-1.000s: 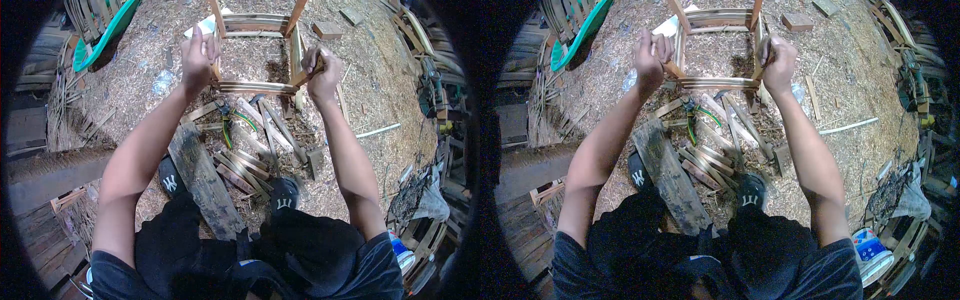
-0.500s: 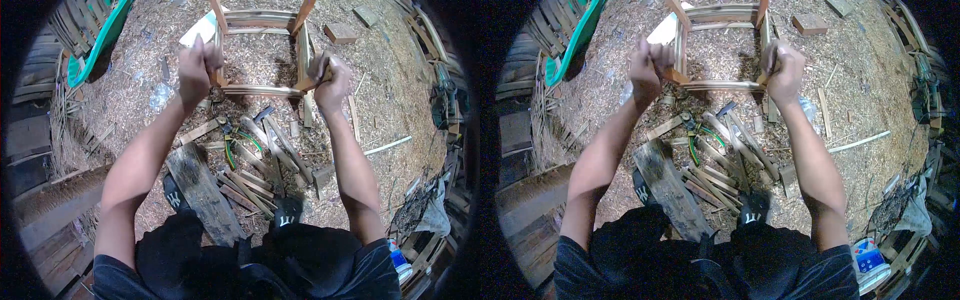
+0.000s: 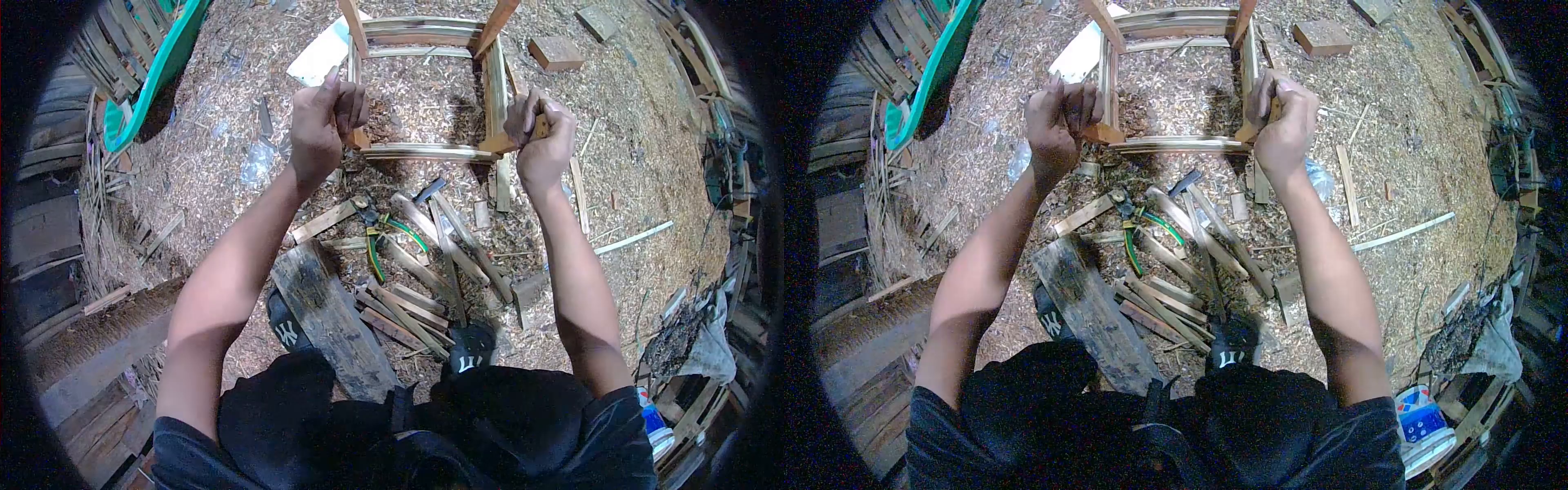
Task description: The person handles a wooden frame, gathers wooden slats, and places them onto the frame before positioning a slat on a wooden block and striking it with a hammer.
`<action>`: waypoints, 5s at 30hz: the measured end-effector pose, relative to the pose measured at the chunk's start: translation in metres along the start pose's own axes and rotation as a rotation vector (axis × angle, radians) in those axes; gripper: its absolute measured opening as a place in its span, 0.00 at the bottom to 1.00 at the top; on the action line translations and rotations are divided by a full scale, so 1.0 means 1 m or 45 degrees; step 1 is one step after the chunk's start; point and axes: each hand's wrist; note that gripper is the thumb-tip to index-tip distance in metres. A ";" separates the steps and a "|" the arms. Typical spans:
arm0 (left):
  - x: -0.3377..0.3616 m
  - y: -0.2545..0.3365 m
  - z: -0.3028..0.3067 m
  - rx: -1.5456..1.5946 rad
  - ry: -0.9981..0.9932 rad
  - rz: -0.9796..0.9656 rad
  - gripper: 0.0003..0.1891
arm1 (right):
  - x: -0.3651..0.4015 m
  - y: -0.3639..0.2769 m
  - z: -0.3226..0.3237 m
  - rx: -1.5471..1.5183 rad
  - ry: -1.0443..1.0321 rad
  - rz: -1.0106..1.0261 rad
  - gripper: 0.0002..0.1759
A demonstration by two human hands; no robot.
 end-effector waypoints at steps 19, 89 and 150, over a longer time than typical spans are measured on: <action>-0.006 -0.007 -0.005 0.020 -0.019 -0.070 0.32 | -0.004 0.015 0.009 0.056 0.031 -0.060 0.31; 0.017 0.032 0.057 -0.577 0.294 0.156 0.28 | -0.023 -0.029 0.000 0.252 -0.071 -0.497 0.25; 0.146 0.031 0.133 -0.653 -0.005 1.041 0.31 | 0.311 0.013 -0.027 1.672 -1.216 0.197 0.28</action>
Point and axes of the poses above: each hand's wrist, its own x-axis away from the middle knuckle, its own z-axis out of the back of the hand, y = z × x, and after that the axes turned 9 degrees about x, right-handed
